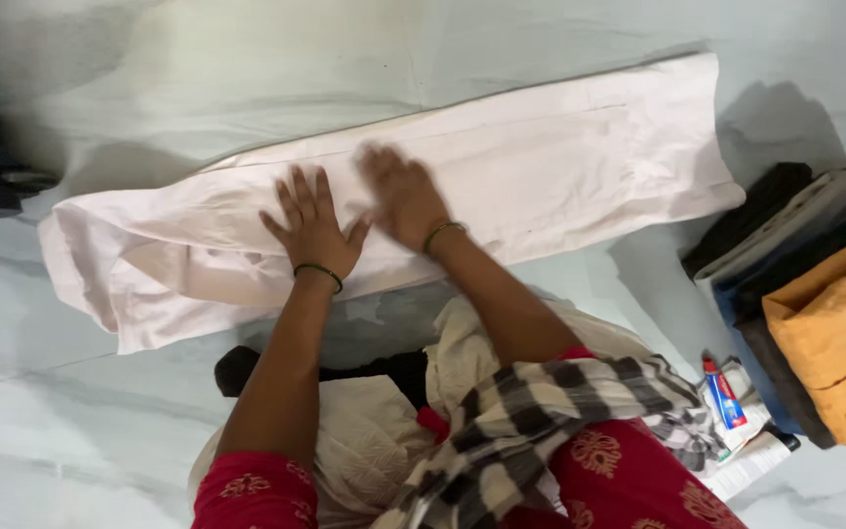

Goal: The person spreads a large white cloth on the floor, smooths it, and folds it into a compact rectangle by hand.

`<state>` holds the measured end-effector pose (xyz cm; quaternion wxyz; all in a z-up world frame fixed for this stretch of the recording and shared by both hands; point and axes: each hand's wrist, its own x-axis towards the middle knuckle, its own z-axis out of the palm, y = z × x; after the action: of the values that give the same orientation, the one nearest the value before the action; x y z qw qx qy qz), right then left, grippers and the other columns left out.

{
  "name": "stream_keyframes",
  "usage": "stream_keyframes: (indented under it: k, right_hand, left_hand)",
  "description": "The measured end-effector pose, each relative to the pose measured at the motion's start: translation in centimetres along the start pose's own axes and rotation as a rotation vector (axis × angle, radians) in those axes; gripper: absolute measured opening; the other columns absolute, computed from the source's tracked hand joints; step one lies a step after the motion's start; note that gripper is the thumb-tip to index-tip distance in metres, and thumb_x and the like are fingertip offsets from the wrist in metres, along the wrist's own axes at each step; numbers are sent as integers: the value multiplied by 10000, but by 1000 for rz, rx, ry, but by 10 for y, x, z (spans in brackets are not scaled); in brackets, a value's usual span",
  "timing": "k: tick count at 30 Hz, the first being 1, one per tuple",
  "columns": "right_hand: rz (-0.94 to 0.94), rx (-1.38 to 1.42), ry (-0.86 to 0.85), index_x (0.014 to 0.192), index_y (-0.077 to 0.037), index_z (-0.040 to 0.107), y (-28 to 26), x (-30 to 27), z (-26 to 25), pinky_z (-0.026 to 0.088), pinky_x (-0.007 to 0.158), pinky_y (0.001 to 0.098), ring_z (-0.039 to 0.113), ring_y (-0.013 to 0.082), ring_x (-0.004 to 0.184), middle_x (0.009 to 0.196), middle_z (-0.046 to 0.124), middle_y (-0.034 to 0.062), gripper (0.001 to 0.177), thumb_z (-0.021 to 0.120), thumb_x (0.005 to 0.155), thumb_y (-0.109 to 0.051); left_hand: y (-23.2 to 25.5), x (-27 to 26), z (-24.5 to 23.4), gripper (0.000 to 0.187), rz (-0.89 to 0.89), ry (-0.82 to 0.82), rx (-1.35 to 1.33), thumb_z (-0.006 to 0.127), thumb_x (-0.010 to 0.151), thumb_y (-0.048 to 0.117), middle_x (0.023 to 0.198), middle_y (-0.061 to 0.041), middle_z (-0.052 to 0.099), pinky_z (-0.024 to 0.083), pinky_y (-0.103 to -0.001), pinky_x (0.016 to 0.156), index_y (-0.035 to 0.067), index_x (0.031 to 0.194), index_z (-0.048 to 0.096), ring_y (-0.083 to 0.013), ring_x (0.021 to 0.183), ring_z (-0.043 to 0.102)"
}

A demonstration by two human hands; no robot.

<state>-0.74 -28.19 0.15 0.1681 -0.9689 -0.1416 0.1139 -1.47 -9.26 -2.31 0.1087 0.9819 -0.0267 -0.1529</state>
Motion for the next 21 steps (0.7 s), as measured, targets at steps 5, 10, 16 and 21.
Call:
stream_keyframes:
  k: [5, 10, 16, 21]
  right_hand:
    - [147, -187, -71, 1587, -93, 293, 13, -11, -35, 262, 1200, 497, 239, 286, 1543, 1675, 261, 92, 828, 526, 959, -580]
    - [528, -236, -33, 1640, -58, 138, 101, -33, -63, 211, 1227, 509, 140, 332, 1570, 1726, 114, 119, 807, 330, 1050, -573]
    - [806, -143, 92, 1659, -81, 42, 190, -82, -74, 90, 1276, 526, 7, 304, 1601, 1740, -22, 86, 805, 206, 1061, -594]
    - [862, -80, 178, 1670, -91, 70, 218, -114, -61, 73, 1294, 528, 2, 308, 1611, 1748, -5, 93, 831, 233, 1056, -628]
  left_hand:
    - [-12, -5, -15, 1178, -56, -103, -31, 503, 770, 872, 1723, -111, -112, -100, -742, 1149, 212, 1655, 93, -345, 1565, -149]
    - [-19, -9, -23, 1226, -62, -68, -96, 577, 726, 864, 1733, -106, -103, -126, -736, 1154, 212, 1658, 121, -341, 1569, -155]
    - [-19, -6, -30, 1247, -100, -104, -111, 614, 699, 853, 1725, -91, -107, -128, -731, 1163, 241, 1657, 102, -325, 1570, -155]
    - [-24, -6, -27, 1259, -69, -88, -114, 629, 704, 851, 1735, -99, -110, -122, -742, 1161, 230, 1662, 98, -340, 1580, -156]
